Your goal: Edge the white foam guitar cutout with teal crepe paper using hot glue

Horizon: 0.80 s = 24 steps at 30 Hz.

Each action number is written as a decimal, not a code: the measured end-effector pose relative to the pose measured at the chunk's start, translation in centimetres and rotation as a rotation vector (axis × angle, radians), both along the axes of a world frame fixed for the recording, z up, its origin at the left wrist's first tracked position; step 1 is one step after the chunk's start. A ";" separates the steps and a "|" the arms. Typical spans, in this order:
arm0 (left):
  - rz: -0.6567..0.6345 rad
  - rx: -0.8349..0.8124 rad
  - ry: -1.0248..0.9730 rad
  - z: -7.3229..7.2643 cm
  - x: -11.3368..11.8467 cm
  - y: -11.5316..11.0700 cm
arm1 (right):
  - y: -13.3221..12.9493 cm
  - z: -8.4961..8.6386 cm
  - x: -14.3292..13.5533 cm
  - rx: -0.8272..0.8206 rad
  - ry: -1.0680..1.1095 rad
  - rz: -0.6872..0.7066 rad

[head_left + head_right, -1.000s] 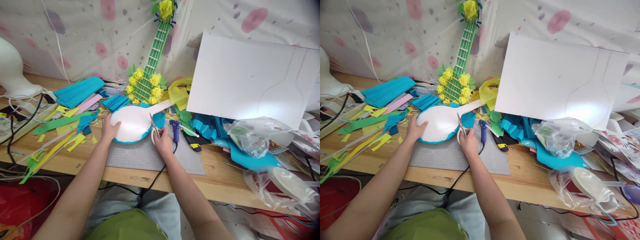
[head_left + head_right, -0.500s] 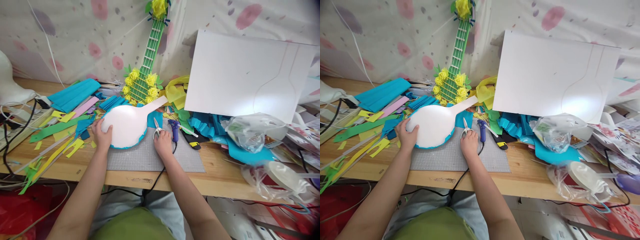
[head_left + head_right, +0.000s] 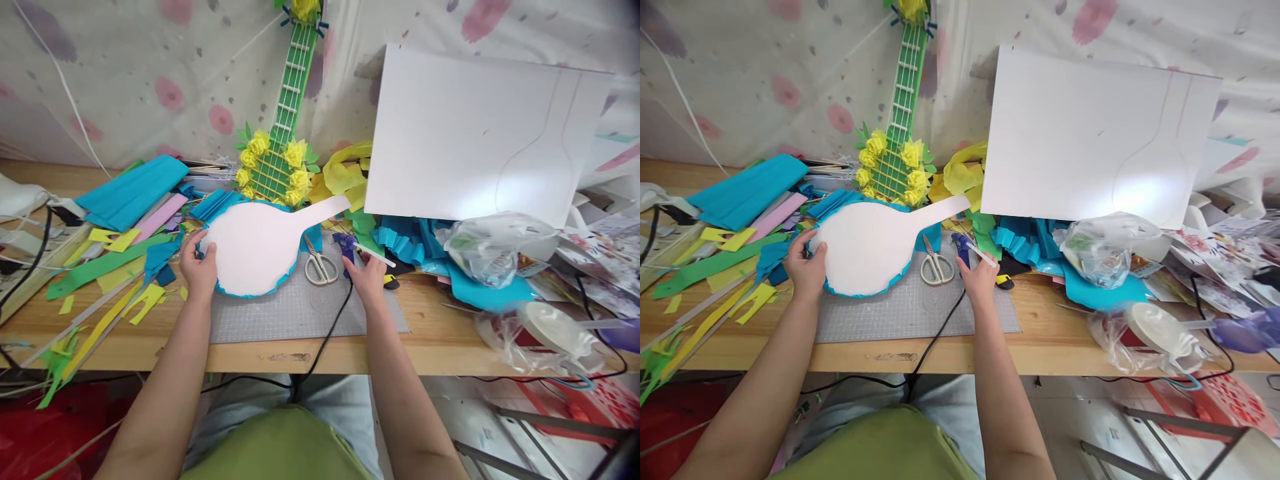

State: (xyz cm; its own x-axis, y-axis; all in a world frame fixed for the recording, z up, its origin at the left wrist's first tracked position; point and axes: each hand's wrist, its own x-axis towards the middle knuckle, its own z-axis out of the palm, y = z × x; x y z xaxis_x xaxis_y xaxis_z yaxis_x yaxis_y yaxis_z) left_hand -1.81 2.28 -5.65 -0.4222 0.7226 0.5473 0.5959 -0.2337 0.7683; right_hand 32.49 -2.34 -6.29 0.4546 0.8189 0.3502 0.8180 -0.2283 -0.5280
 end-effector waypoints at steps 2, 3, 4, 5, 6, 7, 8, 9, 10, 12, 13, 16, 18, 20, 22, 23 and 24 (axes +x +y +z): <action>-0.001 -0.009 -0.035 -0.3 -0.1 -0.1 | 1.2 -0.2 -0.4 -0.063 0.044 0.075; 0.016 -0.018 -0.055 -0.6 -0.2 -0.1 | 1.7 -0.2 -0.6 -0.109 0.079 0.098; 0.044 -0.026 -0.075 -0.9 -0.2 -0.2 | 2.0 -0.3 -0.9 -0.145 0.116 0.107; 0.080 -0.031 -0.098 -1.2 -0.3 -0.2 | 2.1 -0.3 -1.1 -0.165 0.153 0.103; 0.112 -0.033 -0.122 -1.4 -0.3 -0.2 | 2.1 -0.4 -1.3 -0.172 0.192 0.086; 0.137 -0.029 -0.144 -1.6 -0.2 -0.3 | 2.0 -0.4 -1.5 -0.161 0.232 0.064; 0.149 -0.022 -0.160 -1.6 -0.1 -0.3 | 1.8 -0.4 -1.6 -0.132 0.278 0.044; 0.150 -0.013 -0.169 -1.6 0.0 -0.3 | 1.6 -0.5 -1.8 -0.091 0.335 0.032; 0.136 -0.005 -0.173 -1.4 0.1 -0.4 | 1.4 -0.5 -2.0 -0.040 0.407 0.037; 0.077 0.007 -0.182 -1.0 0.4 -0.4 | 0.9 -0.4 -2.5 0.086 0.574 0.101; 0.042 0.009 -0.198 -0.7 0.5 -0.4 | 0.7 -0.4 -2.9 0.145 0.653 0.154; -0.029 0.001 -0.296 -0.2 0.7 -0.4 | 0.2 0.0 -4.2 0.237 0.768 0.274; -0.005 -0.012 -0.387 -0.1 0.5 -0.1 | 0.1 0.3 -5.0 0.263 0.782 0.279; 0.048 -0.006 -0.498 -0.3 0.0 0.4 | 0.1 0.4 -5.5 0.315 0.837 0.270; 0.087 0.056 -0.657 -0.7 -0.5 1.0 | 0.3 0.6 -6.1 0.375 0.950 0.303; 0.090 0.101 -0.750 -0.9 -0.7 1.2 | 0.4 0.6 -6.5 0.394 1.019 0.335; 0.081 0.148 -0.842 -1.1 -0.9 1.3 | 0.4 0.8 -7.0 0.401 1.094 0.375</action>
